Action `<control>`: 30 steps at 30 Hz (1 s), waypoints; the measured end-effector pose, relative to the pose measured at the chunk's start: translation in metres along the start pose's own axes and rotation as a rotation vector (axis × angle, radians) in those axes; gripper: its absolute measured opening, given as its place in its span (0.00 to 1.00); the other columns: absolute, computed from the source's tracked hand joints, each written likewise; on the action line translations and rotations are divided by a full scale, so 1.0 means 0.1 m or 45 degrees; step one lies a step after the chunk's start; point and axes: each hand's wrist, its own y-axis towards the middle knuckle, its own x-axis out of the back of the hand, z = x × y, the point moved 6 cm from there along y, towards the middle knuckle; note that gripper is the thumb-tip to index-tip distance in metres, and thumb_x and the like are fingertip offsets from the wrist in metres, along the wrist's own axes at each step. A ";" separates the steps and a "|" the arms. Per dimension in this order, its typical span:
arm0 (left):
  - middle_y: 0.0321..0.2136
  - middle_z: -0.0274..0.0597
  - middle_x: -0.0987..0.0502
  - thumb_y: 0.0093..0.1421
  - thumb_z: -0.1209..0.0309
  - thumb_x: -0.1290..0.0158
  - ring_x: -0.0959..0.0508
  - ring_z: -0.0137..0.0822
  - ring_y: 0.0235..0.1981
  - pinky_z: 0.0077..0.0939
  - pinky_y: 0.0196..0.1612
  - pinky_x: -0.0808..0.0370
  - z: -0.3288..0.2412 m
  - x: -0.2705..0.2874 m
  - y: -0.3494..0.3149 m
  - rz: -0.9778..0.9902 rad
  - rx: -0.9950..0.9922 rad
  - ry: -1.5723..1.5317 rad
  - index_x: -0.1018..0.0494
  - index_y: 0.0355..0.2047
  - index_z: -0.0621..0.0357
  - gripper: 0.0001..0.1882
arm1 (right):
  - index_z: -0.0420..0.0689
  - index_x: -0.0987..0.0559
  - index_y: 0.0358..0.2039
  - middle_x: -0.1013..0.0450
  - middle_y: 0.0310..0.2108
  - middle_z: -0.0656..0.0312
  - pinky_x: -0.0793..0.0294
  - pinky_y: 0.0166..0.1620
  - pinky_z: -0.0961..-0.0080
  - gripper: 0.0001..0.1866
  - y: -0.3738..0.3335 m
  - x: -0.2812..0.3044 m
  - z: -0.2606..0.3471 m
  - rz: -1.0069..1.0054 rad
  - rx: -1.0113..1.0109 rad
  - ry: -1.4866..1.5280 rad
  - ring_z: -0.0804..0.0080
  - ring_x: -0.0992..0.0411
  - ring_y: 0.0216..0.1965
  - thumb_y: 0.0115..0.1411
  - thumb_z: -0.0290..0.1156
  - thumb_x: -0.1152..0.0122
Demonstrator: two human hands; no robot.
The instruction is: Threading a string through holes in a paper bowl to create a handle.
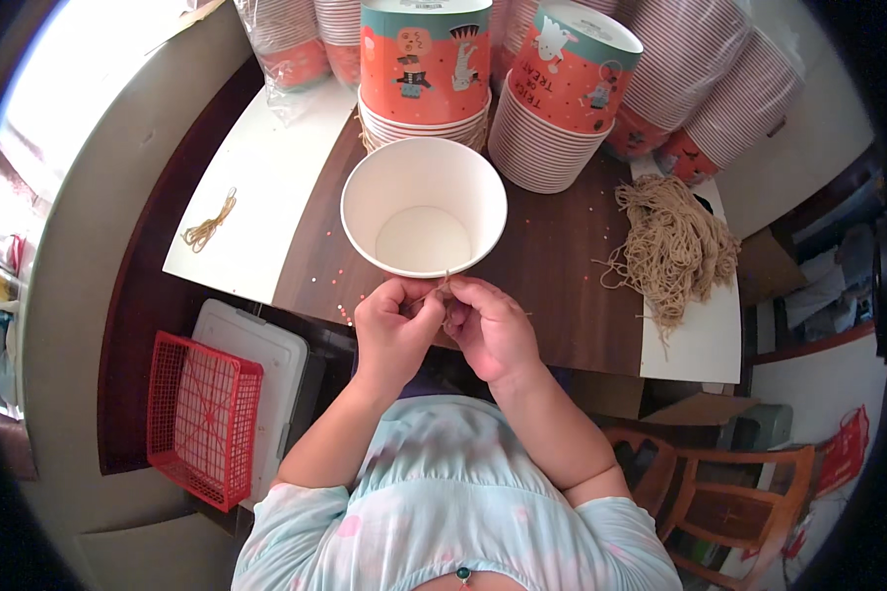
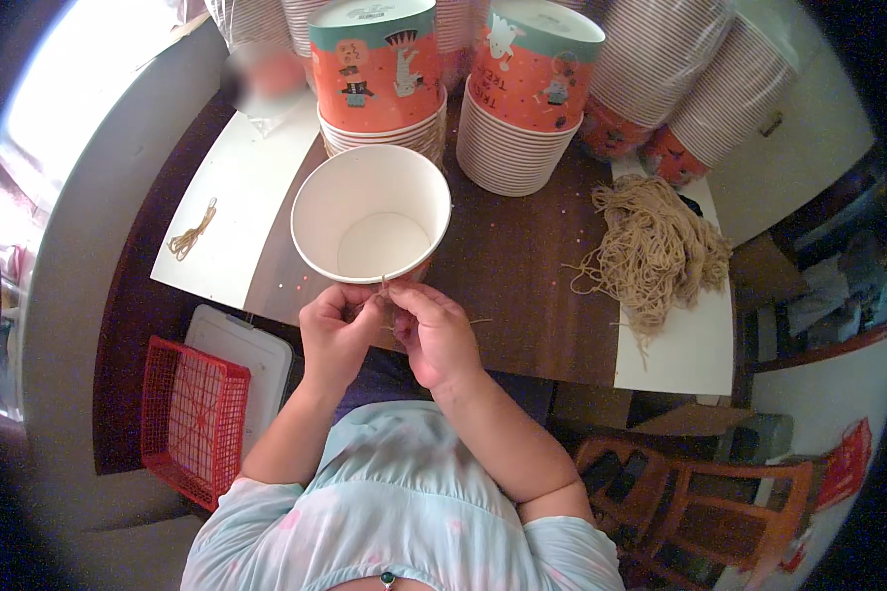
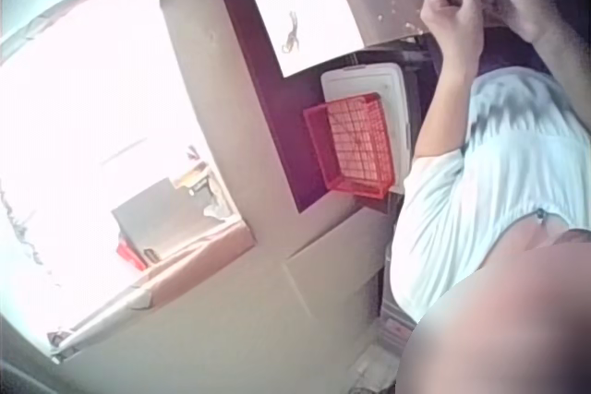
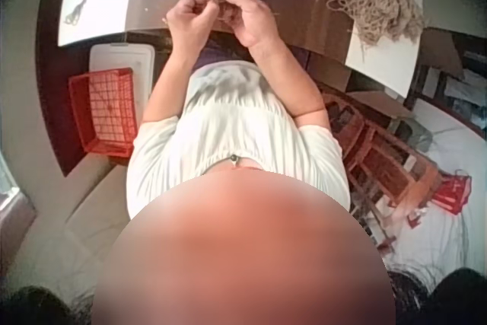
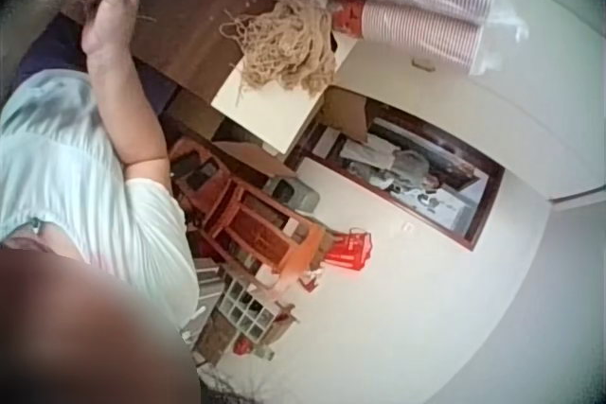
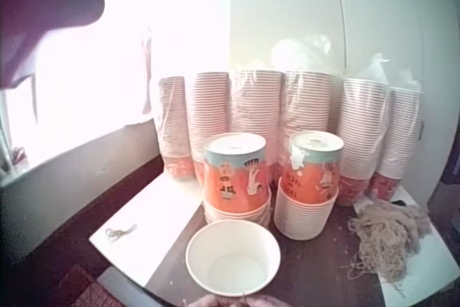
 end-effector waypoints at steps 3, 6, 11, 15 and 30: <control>0.24 0.34 0.23 0.55 0.78 0.44 0.27 0.19 0.25 0.13 0.28 0.29 -0.01 -0.01 0.01 0.014 0.042 0.019 0.25 0.28 0.70 0.05 | 0.42 0.23 0.36 0.26 0.30 0.67 0.36 0.32 0.84 0.09 0.01 0.03 -0.03 0.028 -0.030 0.026 0.83 0.36 0.27 0.60 0.30 0.49; 0.24 0.34 0.23 0.55 0.77 0.44 0.26 0.20 0.25 0.14 0.28 0.29 -0.01 -0.02 0.02 0.024 0.059 0.021 0.25 0.29 0.70 0.05 | 0.42 0.23 0.36 0.26 0.30 0.67 0.37 0.31 0.83 0.09 0.00 -0.01 -0.02 0.012 -0.050 0.081 0.83 0.36 0.26 0.60 0.31 0.48; 0.24 0.35 0.22 0.56 0.77 0.45 0.26 0.20 0.26 0.13 0.30 0.29 0.02 -0.01 0.03 0.047 0.019 -0.031 0.24 0.31 0.71 0.06 | 0.46 0.21 0.33 0.25 0.29 0.70 0.40 0.27 0.87 0.06 -0.04 -0.05 0.10 -0.056 0.157 -0.152 0.86 0.37 0.24 0.57 0.33 0.42; 0.26 0.37 0.22 0.56 0.77 0.44 0.25 0.22 0.27 0.16 0.30 0.27 0.01 -0.03 0.02 0.053 -0.083 0.028 0.25 0.31 0.69 0.06 | 0.46 0.21 0.32 0.26 0.28 0.71 0.40 0.27 0.87 0.06 -0.02 -0.04 0.10 -0.005 0.116 -0.114 0.86 0.38 0.23 0.57 0.33 0.42; 0.32 0.43 0.27 0.48 0.82 0.41 0.23 0.34 0.27 0.23 0.27 0.25 -0.27 -0.06 -0.13 -0.096 -0.850 0.434 0.27 0.33 0.63 0.11 | 0.42 0.23 0.33 0.28 0.25 0.70 0.35 0.32 0.86 0.06 -0.05 -0.07 0.10 0.036 0.184 -0.109 0.85 0.35 0.25 0.61 0.29 0.45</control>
